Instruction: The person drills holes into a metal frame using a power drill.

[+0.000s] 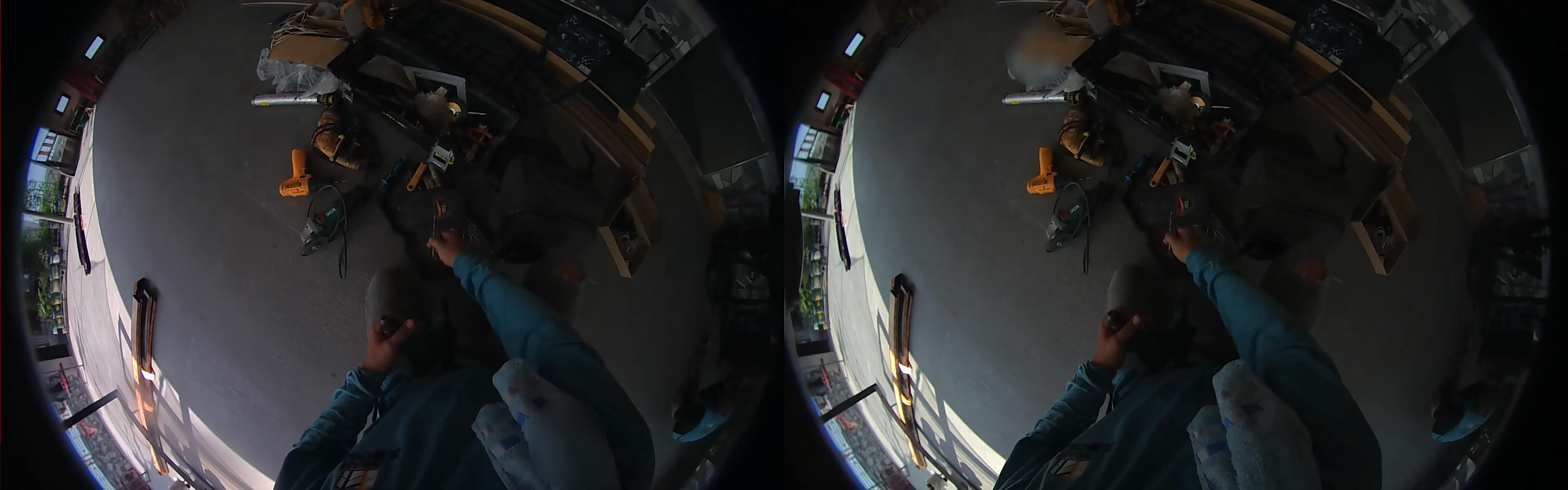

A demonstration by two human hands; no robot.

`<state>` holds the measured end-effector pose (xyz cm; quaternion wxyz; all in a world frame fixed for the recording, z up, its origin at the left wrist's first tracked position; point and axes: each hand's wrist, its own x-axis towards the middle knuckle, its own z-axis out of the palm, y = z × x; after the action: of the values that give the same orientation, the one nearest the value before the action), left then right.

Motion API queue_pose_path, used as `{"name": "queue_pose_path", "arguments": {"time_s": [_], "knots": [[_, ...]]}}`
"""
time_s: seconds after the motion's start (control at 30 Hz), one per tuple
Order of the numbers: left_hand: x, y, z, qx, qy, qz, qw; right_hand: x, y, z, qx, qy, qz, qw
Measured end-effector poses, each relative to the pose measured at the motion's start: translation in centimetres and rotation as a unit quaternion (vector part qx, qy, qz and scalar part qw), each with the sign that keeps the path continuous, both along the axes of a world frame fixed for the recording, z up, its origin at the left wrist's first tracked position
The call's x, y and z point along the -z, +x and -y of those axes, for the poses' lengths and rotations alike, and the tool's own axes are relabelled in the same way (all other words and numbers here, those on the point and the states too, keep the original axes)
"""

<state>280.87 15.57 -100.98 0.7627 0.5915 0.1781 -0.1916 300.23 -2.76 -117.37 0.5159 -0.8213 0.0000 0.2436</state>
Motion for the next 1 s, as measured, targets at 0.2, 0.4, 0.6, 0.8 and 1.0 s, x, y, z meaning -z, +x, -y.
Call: {"name": "queue_pose_path", "arguments": {"time_s": [0.2, 0.4, 0.6, 0.8, 1.0], "knots": [[2.0, 4.0, -3.4, -0.062, -0.072, -0.077, 0.992, 5.0, 0.2, 2.0, -0.108, -0.287, -0.245, 0.92], [6.7, 14.6, -6.1, -0.161, -0.197, -0.281, 0.926, -7.9, -1.7, -1.8, -0.309, 0.124, -0.087, 0.939], [11.4, 24.8, -6.9, 0.093, -0.19, -0.272, 0.939, -10.3, -2.7, -2.8, -0.186, 0.047, 0.016, 0.981], [21.8, 37.9, -23.1, 0.322, 0.695, 0.176, 0.618, -3.5, -10.6, 2.9, -0.13, -0.216, 0.01, 0.968], [31.5, 40.1, -27.9, 0.401, 0.744, 0.13, 0.518, 1.1, -13.1, 6.9, -0.226, -0.322, -0.004, 0.919]]}}
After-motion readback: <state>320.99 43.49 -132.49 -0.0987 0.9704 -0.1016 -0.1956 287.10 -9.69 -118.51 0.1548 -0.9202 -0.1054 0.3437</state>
